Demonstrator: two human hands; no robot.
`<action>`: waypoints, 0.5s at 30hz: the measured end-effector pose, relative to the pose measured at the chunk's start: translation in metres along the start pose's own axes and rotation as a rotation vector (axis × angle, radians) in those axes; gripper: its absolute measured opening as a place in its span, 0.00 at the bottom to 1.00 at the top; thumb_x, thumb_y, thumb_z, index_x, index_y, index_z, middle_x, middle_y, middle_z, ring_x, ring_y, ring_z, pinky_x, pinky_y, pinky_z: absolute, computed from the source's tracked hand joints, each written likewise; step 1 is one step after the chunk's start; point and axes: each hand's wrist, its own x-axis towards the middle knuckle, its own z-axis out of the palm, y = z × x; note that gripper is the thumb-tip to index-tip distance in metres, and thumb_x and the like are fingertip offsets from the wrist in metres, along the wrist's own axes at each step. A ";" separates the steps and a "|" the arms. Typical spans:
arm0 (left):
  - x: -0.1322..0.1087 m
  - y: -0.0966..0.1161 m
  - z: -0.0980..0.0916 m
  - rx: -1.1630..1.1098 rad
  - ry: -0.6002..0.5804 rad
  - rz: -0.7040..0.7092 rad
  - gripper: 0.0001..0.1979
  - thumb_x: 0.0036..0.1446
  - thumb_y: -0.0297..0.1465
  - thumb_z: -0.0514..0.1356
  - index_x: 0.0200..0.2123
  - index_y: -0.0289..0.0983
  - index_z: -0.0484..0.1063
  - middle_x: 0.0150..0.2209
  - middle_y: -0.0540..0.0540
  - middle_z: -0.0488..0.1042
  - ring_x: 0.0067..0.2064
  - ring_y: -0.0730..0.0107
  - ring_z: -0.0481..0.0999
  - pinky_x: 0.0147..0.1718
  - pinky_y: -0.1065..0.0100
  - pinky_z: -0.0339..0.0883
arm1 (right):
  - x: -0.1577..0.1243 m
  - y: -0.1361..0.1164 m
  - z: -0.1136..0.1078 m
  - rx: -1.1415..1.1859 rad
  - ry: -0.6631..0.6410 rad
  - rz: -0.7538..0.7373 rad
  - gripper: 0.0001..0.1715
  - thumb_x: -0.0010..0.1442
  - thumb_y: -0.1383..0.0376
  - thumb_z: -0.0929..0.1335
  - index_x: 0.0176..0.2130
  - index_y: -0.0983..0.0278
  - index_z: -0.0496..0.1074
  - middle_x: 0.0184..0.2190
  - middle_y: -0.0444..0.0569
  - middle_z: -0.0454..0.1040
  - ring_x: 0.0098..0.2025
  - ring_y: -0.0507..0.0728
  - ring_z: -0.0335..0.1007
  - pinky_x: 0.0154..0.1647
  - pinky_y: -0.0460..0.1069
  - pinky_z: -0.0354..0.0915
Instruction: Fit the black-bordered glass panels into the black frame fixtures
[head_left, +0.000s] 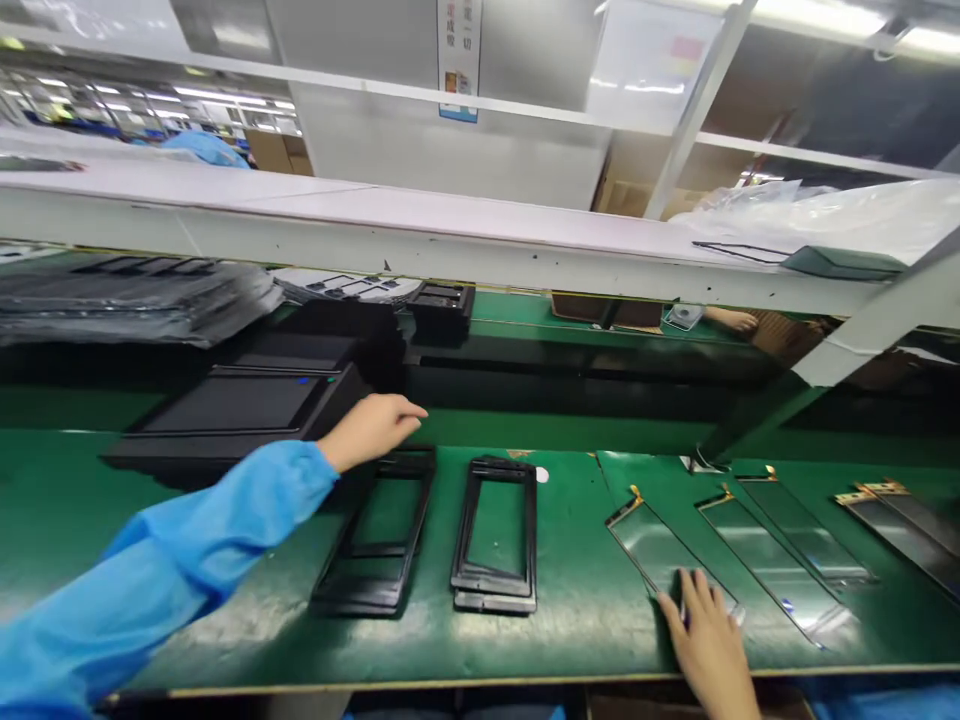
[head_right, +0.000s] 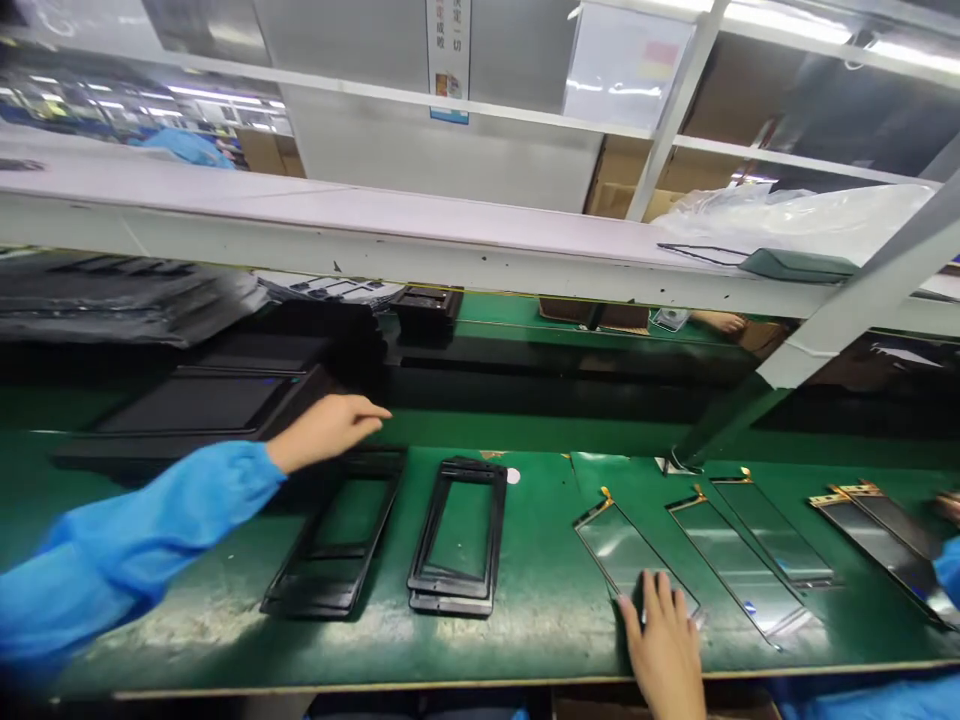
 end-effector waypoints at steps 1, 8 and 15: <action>-0.005 0.010 0.030 -0.012 -0.079 0.017 0.12 0.60 0.40 0.69 0.43 0.41 0.86 0.46 0.44 0.87 0.49 0.54 0.85 0.56 0.61 0.73 | -0.004 0.001 0.004 -0.049 -0.030 -0.029 0.52 0.66 0.40 0.54 0.62 0.79 0.72 0.68 0.79 0.66 0.73 0.87 0.55 0.66 0.81 0.58; -0.003 0.032 0.142 -0.119 -0.336 -0.102 0.17 0.70 0.38 0.64 0.58 0.37 0.74 0.56 0.40 0.78 0.50 0.57 0.81 0.48 0.52 0.79 | -0.076 -0.015 -0.003 -0.221 -0.093 -0.261 0.43 0.65 0.40 0.65 0.68 0.62 0.71 0.71 0.67 0.64 0.73 0.85 0.55 0.69 0.80 0.53; 0.005 0.023 0.146 -0.378 -0.334 -0.267 0.16 0.69 0.33 0.65 0.56 0.35 0.74 0.44 0.45 0.79 0.37 0.66 0.81 0.36 0.62 0.80 | -0.093 -0.020 -0.036 0.055 -0.007 -0.276 0.23 0.74 0.58 0.61 0.58 0.53 0.80 0.61 0.52 0.80 0.55 0.66 0.83 0.52 0.60 0.79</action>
